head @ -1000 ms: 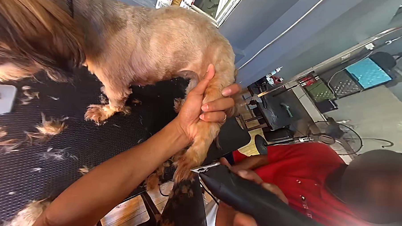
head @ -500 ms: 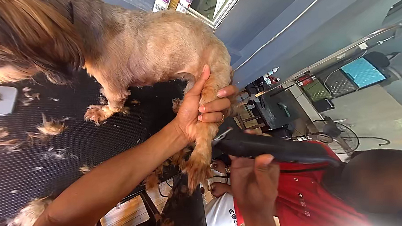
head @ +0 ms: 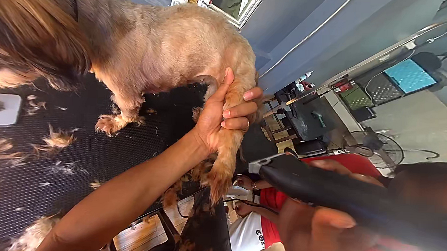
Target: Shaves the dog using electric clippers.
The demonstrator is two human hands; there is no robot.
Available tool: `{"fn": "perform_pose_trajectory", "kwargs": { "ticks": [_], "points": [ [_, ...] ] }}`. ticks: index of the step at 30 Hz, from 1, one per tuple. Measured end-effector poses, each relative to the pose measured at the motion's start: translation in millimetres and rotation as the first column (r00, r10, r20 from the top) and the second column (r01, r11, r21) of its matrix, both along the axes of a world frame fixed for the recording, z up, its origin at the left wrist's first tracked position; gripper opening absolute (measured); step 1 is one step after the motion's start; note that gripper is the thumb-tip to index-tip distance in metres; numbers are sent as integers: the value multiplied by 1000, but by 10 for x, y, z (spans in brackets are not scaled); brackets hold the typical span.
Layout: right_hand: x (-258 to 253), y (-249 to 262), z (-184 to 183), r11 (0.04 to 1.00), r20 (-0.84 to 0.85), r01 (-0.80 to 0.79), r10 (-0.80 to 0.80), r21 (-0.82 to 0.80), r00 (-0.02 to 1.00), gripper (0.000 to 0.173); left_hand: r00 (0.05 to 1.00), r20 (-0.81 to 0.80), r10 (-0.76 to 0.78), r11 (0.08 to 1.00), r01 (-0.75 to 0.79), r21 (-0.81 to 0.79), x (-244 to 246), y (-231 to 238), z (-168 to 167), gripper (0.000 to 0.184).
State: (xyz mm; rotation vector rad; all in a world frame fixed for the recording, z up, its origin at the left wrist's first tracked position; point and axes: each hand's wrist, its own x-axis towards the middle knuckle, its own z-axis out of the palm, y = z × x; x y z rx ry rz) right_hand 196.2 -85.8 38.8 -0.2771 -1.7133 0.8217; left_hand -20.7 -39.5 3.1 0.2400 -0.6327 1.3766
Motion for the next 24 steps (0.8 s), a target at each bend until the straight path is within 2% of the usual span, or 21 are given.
{"fn": "perform_pose_trajectory", "kwargs": {
  "ticks": [2, 4, 6, 8, 11, 13, 15, 17, 19, 21, 24],
  "points": [
    [-52, -51, -69, 997, 61, -22, 17, 68, 998, 47, 1000, -4, 4, 1000, -4, -1, 5, 2, 0, 60],
    [-62, -117, -181, 981, 114, -185, 179, 49, 977, 55, 1000, -2, 1, 1000, -1, 1, 3, 1, 1, 60],
    [-44, -188, -272, 926, 146, -378, 374, 0, 916, 65, 1000, -10, 9, 1000, -9, -2, -4, 2, 1, 59],
    [-24, -263, -278, 898, 178, -440, 432, 3, 884, 70, 1000, -12, 17, 1000, -17, -9, -3, -9, 0, 58],
    [120, -270, -101, 925, 237, -362, 328, 114, 914, 60, 1000, -8, 15, 1000, -15, -13, -3, -11, 6, 58],
    [279, -235, -13, 912, 242, -384, 343, 146, 907, 57, 1000, -5, 16, 1000, -16, -2, 6, -10, 5, 58],
    [201, -324, 48, 932, 282, -310, 251, 188, 926, 49, 999, -25, 24, 1000, -25, -10, 14, -13, 4, 59],
    [61, -419, -13, 951, 361, -251, 173, 180, 916, 44, 998, -50, 47, 999, -48, -14, 27, -12, -4, 59],
    [65, -391, -259, 931, 485, -229, 66, 285, 872, 48, 996, -79, 52, 998, -54, -19, 33, -1, -1, 61],
    [151, -362, -502, 897, 514, -276, 66, 345, 855, 46, 994, -92, 64, 998, -66, -16, 35, 4, -11, 62],
    [220, -476, -489, 896, 507, -290, 87, 336, 858, 44, 993, -91, 71, 997, -73, -13, 42, 19, -25, 61]
  ]
}}
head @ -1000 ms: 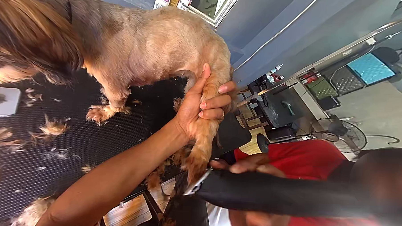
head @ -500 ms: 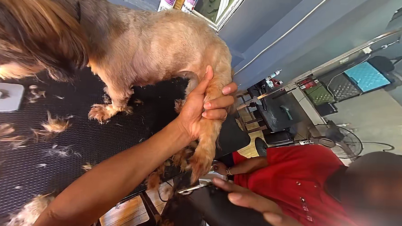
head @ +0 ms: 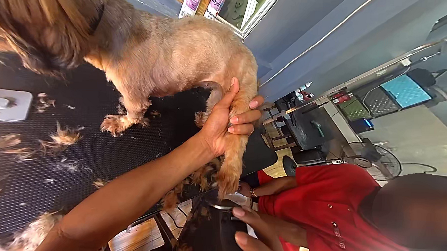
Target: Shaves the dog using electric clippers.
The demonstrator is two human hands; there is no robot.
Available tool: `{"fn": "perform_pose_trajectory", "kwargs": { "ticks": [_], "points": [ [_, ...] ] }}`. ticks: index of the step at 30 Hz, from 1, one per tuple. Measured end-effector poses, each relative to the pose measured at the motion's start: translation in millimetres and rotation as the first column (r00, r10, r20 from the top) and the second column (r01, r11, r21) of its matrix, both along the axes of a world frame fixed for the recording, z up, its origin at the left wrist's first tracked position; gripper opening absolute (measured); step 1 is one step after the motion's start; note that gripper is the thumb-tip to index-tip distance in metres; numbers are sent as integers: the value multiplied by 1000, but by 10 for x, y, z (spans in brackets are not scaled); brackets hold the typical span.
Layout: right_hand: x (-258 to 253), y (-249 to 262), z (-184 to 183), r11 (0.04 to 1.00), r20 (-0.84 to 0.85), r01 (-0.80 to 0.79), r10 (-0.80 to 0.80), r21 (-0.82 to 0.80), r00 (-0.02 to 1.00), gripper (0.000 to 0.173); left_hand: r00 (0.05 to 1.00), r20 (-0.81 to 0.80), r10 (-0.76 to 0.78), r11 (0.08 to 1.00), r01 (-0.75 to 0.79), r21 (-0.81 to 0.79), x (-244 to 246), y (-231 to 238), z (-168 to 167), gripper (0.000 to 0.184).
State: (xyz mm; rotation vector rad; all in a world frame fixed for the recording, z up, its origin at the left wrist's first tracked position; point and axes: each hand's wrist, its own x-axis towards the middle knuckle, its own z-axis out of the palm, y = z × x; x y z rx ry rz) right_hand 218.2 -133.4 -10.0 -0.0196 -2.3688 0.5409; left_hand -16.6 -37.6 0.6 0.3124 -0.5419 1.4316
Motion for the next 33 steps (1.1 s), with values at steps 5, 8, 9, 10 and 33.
{"fn": "perform_pose_trajectory", "kwargs": {
  "ticks": [5, 8, 9, 10, 33],
  "points": [
    [-175, -275, 420, 977, -3, 129, -131, -170, 991, 43, 1000, -29, 7, 1000, -8, -26, 0, -5, -5, 59],
    [-230, -127, 217, 989, 6, 121, -121, -81, 993, 39, 998, -47, 35, 998, -37, -42, 7, -13, -12, 60],
    [-220, -29, 111, 992, 17, 96, -95, -81, 995, 39, 997, -53, 53, 997, -55, -45, 14, -12, -13, 58],
    [-209, 52, 0, 985, -9, 89, -91, -146, 996, 44, 995, -68, 77, 995, -80, -55, 19, -11, -14, 57],
    [-583, 1053, -109, -357, -727, -685, -23, -635, 686, 42, -583, -812, -33, 915, -345, 210, -181, -223, 318, 50]
  ]
}}
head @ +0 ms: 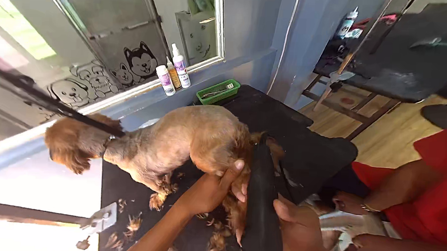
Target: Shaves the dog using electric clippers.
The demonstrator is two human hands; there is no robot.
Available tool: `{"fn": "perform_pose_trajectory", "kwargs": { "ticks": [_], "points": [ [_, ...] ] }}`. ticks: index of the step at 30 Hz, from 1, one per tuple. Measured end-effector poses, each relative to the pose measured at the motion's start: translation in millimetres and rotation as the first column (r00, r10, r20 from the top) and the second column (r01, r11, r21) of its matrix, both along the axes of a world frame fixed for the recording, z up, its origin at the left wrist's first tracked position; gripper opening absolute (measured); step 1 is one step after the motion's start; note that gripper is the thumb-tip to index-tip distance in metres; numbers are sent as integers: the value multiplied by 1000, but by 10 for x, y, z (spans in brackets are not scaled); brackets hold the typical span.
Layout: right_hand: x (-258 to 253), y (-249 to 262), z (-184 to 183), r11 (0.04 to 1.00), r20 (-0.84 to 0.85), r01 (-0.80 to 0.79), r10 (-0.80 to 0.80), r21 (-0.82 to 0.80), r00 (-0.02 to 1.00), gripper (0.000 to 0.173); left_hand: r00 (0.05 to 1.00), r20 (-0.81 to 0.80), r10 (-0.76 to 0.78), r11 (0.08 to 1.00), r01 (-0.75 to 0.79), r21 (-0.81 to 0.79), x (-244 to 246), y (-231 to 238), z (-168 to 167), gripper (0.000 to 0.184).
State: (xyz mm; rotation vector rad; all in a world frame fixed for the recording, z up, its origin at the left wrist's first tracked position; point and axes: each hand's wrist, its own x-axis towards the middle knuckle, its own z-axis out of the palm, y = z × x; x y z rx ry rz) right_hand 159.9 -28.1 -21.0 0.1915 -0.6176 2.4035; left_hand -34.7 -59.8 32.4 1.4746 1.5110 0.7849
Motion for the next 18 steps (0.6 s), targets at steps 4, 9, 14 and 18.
{"fn": "perform_pose_trajectory", "kwargs": {
  "ticks": [4, 9, 14, 18],
  "points": [
    [39, 296, 212, 997, -84, -45, 40, -59, 996, 45, 812, -584, -6, 975, 134, 177, -207, -212, 356, 50],
    [38, 724, 402, 993, -99, -118, 115, -29, 988, 46, 670, -716, 197, 823, 283, 492, -153, 97, 939, 64],
    [-25, 1038, 446, 984, -217, -164, 144, -75, 966, 47, 757, -631, -171, 906, 372, 201, -69, 964, 915, 28],
    [-15, 1156, 396, 985, -253, -122, 88, -122, 963, 46, 826, -491, -278, 928, 363, 85, -16, 1295, 863, 15]
  ]
}}
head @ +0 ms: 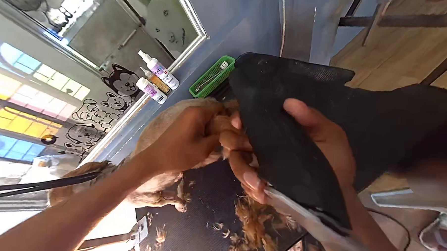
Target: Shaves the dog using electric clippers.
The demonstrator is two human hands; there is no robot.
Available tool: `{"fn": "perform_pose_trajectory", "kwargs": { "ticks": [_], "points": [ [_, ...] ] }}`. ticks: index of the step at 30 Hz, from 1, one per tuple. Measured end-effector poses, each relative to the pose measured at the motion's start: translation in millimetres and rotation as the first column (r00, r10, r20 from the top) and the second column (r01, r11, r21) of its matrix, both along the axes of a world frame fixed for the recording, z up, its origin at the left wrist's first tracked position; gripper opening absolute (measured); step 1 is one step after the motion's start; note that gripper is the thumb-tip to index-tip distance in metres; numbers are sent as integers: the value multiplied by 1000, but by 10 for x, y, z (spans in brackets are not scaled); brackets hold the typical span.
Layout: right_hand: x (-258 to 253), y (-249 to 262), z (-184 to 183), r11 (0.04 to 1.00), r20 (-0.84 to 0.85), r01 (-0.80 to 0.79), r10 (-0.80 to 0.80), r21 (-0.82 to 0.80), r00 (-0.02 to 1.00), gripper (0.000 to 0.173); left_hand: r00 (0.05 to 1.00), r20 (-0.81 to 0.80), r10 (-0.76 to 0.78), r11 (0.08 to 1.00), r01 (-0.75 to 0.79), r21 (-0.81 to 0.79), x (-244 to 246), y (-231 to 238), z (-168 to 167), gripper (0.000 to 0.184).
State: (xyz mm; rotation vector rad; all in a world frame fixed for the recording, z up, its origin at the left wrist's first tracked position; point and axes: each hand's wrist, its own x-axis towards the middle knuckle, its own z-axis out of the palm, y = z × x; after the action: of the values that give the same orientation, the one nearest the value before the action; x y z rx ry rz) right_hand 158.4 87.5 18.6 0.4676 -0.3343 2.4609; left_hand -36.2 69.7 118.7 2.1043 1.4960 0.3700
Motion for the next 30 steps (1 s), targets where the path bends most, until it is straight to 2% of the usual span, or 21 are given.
{"fn": "perform_pose_trajectory", "kwargs": {
  "ticks": [3, 5, 6, 7, 9, 10, 11, 12, 13, 14, 15, 17, 18, 19, 20, 23, 25, 27, 30],
  "points": [
    [16, -42, -153, 998, -37, 33, -35, -46, 999, 55, 1000, 14, 25, 1000, -25, 13, 10, 73, 16, 19],
    [57, -124, -362, 995, -9, 65, -66, -73, 998, 56, 998, 45, 44, 998, -45, 36, -98, 136, 8, 11],
    [67, -161, -472, 991, 21, 92, -91, -98, 996, 53, 995, 102, -6, 997, -2, 74, -321, 211, -54, 12],
    [53, -207, -574, 982, 78, 140, -130, -130, 988, 51, 976, 176, -125, 985, 101, 139, -685, 328, -165, 19],
    [-35, -305, -710, 944, 220, 257, -212, -206, 952, 44, 927, 204, -315, 928, 256, 269, -1168, 483, -255, 23],
    [-106, -343, -754, 919, 273, 309, -241, -243, 931, 41, 924, 225, -310, 928, 243, 283, -1158, 483, -193, 21],
    [-188, -372, -797, 892, 305, 351, -263, -285, 915, 39, 944, 259, -205, 956, 137, 259, -949, 430, -73, 14],
    [-275, -396, -840, 861, 320, 385, -281, -332, 905, 39, 965, 261, 27, 977, -81, 196, -572, 334, 89, 10],
    [-360, -408, -890, 838, 324, 413, -304, -357, 896, 41, 953, 253, 166, 957, -217, 191, -328, 293, 170, 22],
    [-445, -414, -932, 821, 349, 445, -324, -359, 879, 41, 946, 244, 214, 942, -266, 204, -257, 280, 198, 30],
    [-520, -418, -955, 803, 395, 483, -341, -350, 853, 40, 956, 231, 181, 954, -227, 194, -344, 276, 218, 33],
    [-645, -395, -969, 759, 460, 563, -394, -326, 796, 33, 984, 177, 3, 998, -14, 62, -689, 318, 339, 35],
    [-704, -370, -970, 736, 468, 605, -438, -303, 768, 30, 969, 218, 119, 966, -164, 201, -568, 320, 231, 36],
    [-757, -327, -973, 716, 460, 644, -491, -271, 740, 28, 965, 227, 130, 948, -188, 257, -552, 368, 216, 34],
    [-806, -278, -965, 696, 458, 677, -533, -239, 711, 27, 979, 183, 88, 953, -137, 271, -600, 418, 247, 35],
    [-942, -122, -877, 651, 432, 738, -623, -176, 652, 29, 991, 124, 41, 961, -73, 266, -666, 475, 288, 44],
    [-1040, -45, -805, 611, 401, 768, -666, -190, 629, 29, 984, 169, 57, 961, -100, 256, -613, 481, 254, 43],
    [-1119, 13, -733, 584, 416, 778, -664, -230, 621, 27, 980, 189, 63, 964, -109, 244, -566, 486, 244, 40],
    [-1208, 31, -670, 604, 449, 756, -620, -250, 644, 24, 986, 162, 46, 971, -82, 223, -495, 477, 243, 39]
  ]
}}
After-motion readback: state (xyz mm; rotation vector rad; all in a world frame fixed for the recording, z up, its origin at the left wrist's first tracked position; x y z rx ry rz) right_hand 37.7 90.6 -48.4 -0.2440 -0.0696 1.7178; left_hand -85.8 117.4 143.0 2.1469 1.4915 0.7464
